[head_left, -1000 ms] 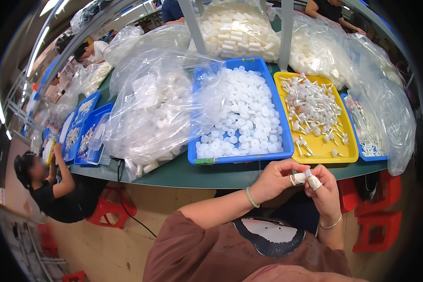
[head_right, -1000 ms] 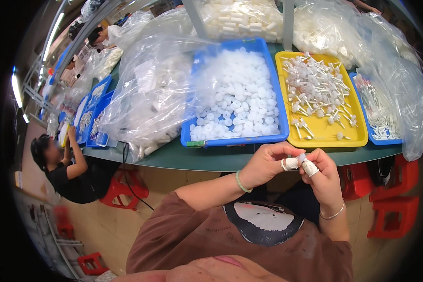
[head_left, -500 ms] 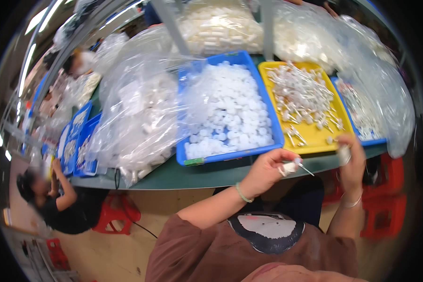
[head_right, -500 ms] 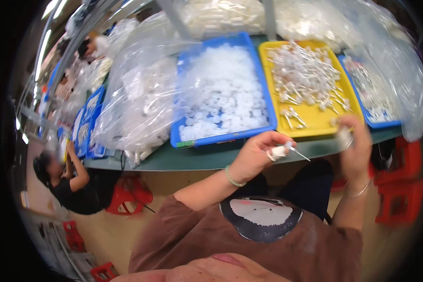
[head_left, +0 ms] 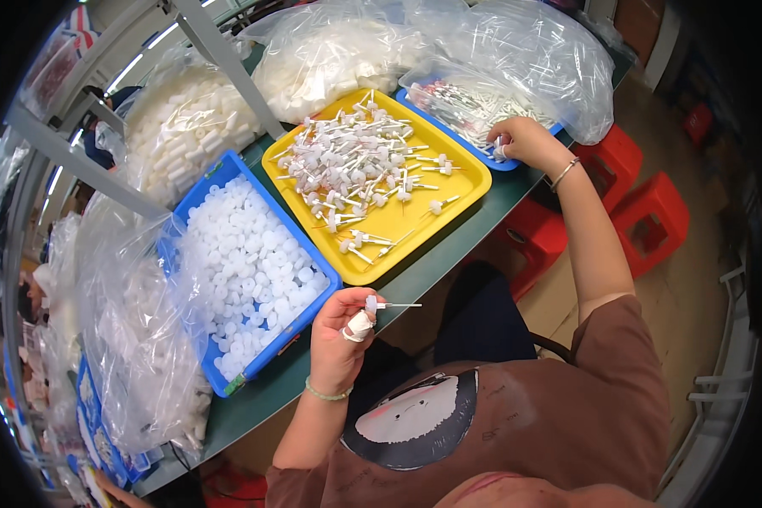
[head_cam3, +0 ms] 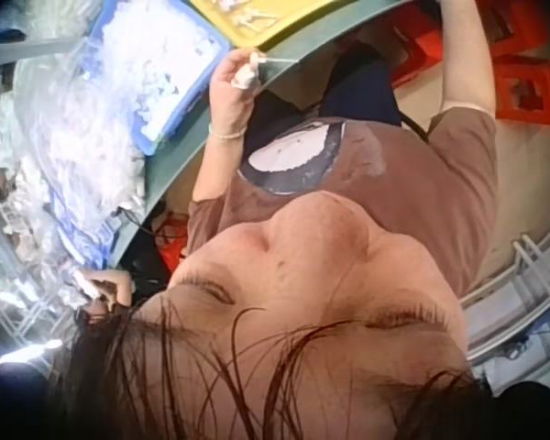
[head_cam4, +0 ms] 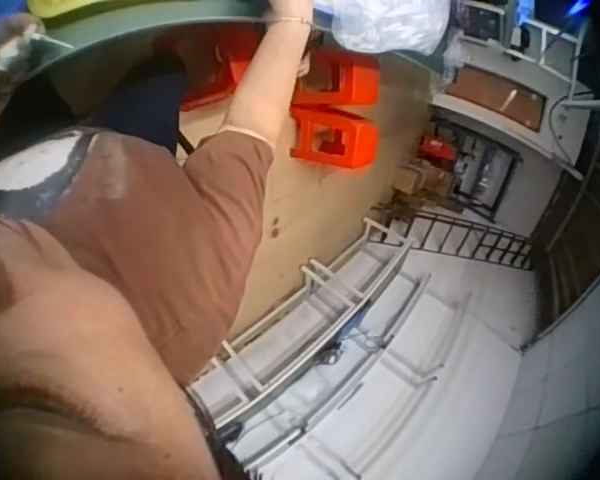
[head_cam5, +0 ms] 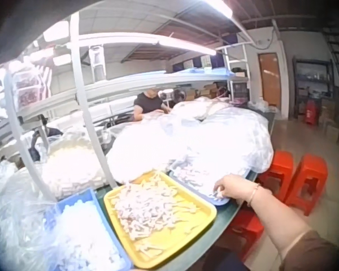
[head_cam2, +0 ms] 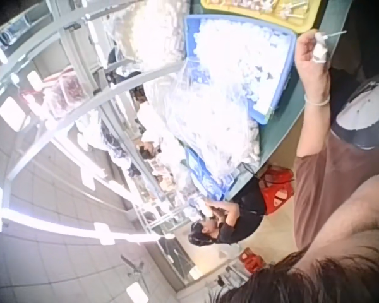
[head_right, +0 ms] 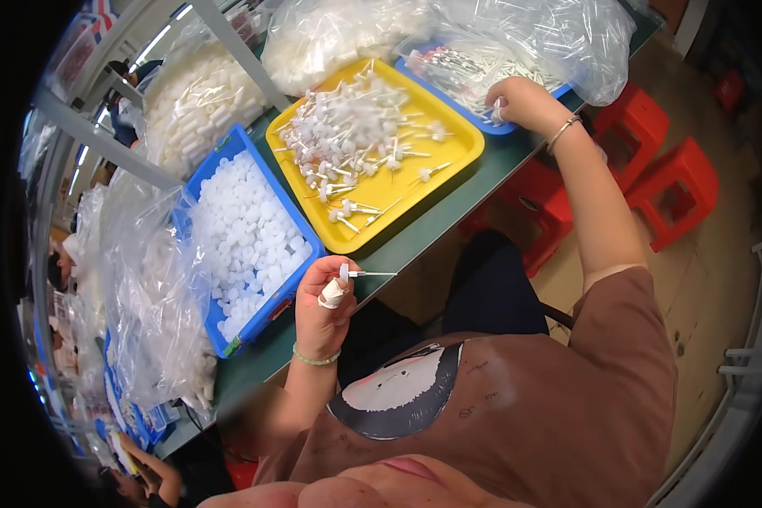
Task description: The person repeatedly picks small white cotton tips from a blue tray and sticks them onto metal rods from a yellow tray. They assemble the cotton buds by hand and place the finished items into a clear plastic container on the table.
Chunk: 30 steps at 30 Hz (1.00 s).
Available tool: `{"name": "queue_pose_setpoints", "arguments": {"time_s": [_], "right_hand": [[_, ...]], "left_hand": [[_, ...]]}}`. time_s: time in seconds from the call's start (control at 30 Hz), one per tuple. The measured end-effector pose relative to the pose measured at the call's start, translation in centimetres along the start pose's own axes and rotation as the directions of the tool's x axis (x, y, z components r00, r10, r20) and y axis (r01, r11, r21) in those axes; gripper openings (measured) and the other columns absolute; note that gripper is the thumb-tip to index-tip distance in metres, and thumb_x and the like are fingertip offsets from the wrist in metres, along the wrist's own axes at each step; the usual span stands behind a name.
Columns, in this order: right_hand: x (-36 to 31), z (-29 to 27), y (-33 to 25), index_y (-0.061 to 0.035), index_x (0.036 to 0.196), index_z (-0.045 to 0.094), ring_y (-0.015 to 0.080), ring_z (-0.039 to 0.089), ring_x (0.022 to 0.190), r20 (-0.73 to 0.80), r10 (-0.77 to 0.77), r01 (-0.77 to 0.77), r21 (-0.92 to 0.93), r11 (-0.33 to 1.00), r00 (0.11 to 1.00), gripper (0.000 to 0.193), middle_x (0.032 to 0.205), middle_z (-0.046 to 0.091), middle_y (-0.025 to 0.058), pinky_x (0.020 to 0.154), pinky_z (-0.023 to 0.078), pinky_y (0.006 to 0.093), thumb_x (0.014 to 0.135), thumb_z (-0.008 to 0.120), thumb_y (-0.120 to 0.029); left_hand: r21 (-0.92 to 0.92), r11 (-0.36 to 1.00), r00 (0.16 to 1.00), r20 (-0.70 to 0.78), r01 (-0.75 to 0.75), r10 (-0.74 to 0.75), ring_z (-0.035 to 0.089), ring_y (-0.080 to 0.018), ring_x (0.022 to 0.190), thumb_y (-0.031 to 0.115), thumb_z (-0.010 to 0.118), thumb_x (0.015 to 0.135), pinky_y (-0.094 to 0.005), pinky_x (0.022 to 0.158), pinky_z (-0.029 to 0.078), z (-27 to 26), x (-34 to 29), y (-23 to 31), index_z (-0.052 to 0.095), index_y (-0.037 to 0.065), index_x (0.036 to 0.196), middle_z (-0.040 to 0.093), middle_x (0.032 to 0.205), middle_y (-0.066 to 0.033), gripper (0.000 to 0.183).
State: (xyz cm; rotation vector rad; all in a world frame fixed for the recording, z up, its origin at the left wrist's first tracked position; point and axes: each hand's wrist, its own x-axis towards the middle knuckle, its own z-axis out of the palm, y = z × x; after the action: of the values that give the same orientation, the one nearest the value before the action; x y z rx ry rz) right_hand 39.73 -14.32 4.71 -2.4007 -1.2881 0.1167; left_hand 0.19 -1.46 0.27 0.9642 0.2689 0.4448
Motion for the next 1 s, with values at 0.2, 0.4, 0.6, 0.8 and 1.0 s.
{"name": "queue_pose_setpoints", "arguments": {"time_s": [0.2, 0.4, 0.6, 0.8, 1.0], "right_hand": [[1.5, 2.7, -0.1, -0.0025, 0.08, 0.067, 0.0304, 0.064, 0.08, -0.133, 0.043, -0.079, -0.275, 0.958, 0.99, 0.011, 0.081, 0.066, 0.0152, 0.071, 0.049, 0.0382, 0.071, 0.064, -0.008], [1.0, 2.5, 0.0, -0.0055, 0.078, 0.067, 0.0326, 0.064, 0.081, -0.212, 0.138, -0.179, -0.188, 0.966, 0.967, 0.01, 0.081, 0.066, 0.0166, 0.073, 0.05, 0.0409, 0.07, 0.066, -0.011], [-0.7, 2.5, 0.0, -0.0076, 0.091, 0.068, 0.0305, 0.064, 0.081, -0.389, 0.07, -0.095, -0.045, 0.994, 0.919, 0.018, 0.086, 0.068, 0.0126, 0.072, 0.049, 0.0386, 0.074, 0.062, -0.012], [-1.3, 1.5, -0.6, -0.0045, 0.093, 0.067, 0.0332, 0.063, 0.086, -0.288, 0.077, -0.124, -0.147, 0.981, 0.955, 0.021, 0.088, 0.067, 0.0163, 0.077, 0.049, 0.0397, 0.076, 0.063, -0.017], [1.0, 1.8, -0.2, 0.0016, 0.093, 0.067, 0.0305, 0.065, 0.083, -0.001, -0.076, 0.075, -0.052, 0.996, 0.997, 0.022, 0.088, 0.067, 0.019, 0.078, 0.05, 0.0355, 0.072, 0.062, -0.004]], "left_hand": [[0.035, 0.999, 1.0, -0.015, 0.01, -0.01, 0.038, 0.0014, 0.053, 0.008, 0.064, 0.087, -0.0144, 0.044, 0.025, 0.0, 0.0, 0.1, 0.056, 0.003, 0.11, 0.064, 0.099, -0.0052, 0.025], [0.131, 0.991, 0.997, -0.071, -0.008, 0.018, 0.035, 0.0004, 0.048, 0.011, 0.059, 0.09, -0.0144, 0.041, 0.026, 0.6, 0.1, 0.1, 0.055, 0.003, 0.107, 0.064, 0.1, -0.0084, 0.019], [0.082, 0.996, 0.995, -0.093, -0.019, 0.026, 0.034, 0.0005, 0.048, 0.011, 0.06, 0.09, -0.0145, 0.041, 0.026, 0.7, 0.4, -0.1, 0.056, 0.003, 0.108, 0.064, 0.1, -0.0089, 0.021], [0.069, 0.997, 0.993, -0.106, -0.047, 0.054, 0.034, 0.0001, 0.049, 0.011, 0.061, 0.089, -0.0144, 0.041, 0.026, 0.6, -0.1, -0.2, 0.057, 0.002, 0.108, 0.064, 0.099, -0.0106, 0.021], [0.04, 0.998, 0.993, -0.108, -0.043, 0.047, 0.04, 0.0014, 0.054, 0.007, 0.063, 0.087, -0.0141, 0.046, 0.027, 0.6, -0.1, 0.0, 0.057, 0.002, 0.111, 0.066, 0.1, -0.0082, 0.025]]}}
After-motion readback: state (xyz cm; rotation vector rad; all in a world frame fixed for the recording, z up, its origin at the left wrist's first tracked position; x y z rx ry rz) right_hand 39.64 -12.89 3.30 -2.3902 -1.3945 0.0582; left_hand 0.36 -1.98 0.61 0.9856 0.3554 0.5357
